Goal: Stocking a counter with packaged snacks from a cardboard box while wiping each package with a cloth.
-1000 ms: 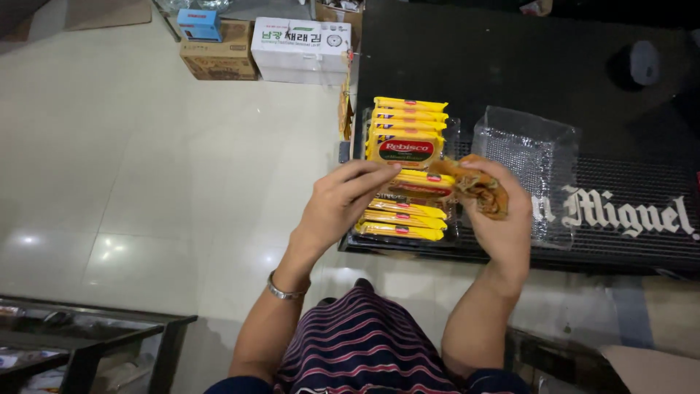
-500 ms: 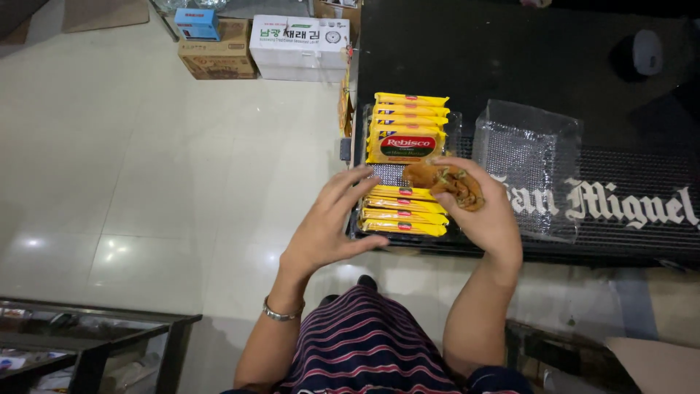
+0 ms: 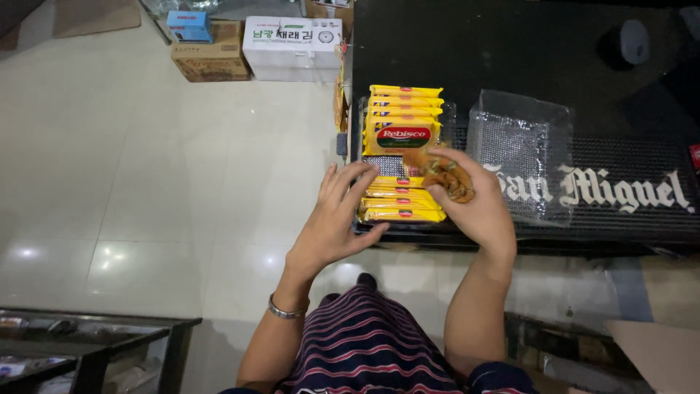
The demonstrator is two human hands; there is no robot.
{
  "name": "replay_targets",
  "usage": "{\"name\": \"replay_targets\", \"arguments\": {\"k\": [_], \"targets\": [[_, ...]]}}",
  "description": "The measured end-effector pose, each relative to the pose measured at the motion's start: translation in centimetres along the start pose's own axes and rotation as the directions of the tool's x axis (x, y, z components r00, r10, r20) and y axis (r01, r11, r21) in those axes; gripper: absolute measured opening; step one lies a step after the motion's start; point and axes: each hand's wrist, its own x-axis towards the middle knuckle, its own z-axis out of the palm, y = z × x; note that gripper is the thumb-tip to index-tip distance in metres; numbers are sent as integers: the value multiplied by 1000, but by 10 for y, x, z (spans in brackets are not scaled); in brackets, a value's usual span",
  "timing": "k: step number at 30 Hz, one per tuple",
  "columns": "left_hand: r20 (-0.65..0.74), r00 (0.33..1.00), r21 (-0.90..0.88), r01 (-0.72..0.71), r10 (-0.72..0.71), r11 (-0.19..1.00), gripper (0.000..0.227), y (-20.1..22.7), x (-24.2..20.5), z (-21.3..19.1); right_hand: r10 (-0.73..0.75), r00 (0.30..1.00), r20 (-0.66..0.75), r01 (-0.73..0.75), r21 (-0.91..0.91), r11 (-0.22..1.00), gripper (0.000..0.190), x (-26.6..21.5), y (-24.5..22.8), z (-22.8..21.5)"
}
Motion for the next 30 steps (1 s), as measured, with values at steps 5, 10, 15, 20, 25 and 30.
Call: {"name": "replay_targets", "arguments": {"k": [5,10,15,20,25,30], "targets": [[-81,995,-8,-52,52,999,87,10,1,-9,-214,923,-320,220,-17,975,46,-23,2,6],[-103,985,55,-131,136,990,76,21,2,-10,-184,684,-706,257,-3,966,46,-77,12,26],[-70,963,70,-254,259,965,69,42,10,-2,76,570,-818,397,355,846,58,-130,-13,55],[201,860,-558,-293,469,777,73,127,-26,50,251,477,-842,490,492,719,61,-213,-35,85],[220,712,-845,-203,667,495,102,208,-89,129,306,302,-903,642,430,635,73,-325,-32,81],[296,415,-881,-230,860,414,101,281,-163,185,582,-101,-807,409,499,764,60,-445,-20,82]]}}
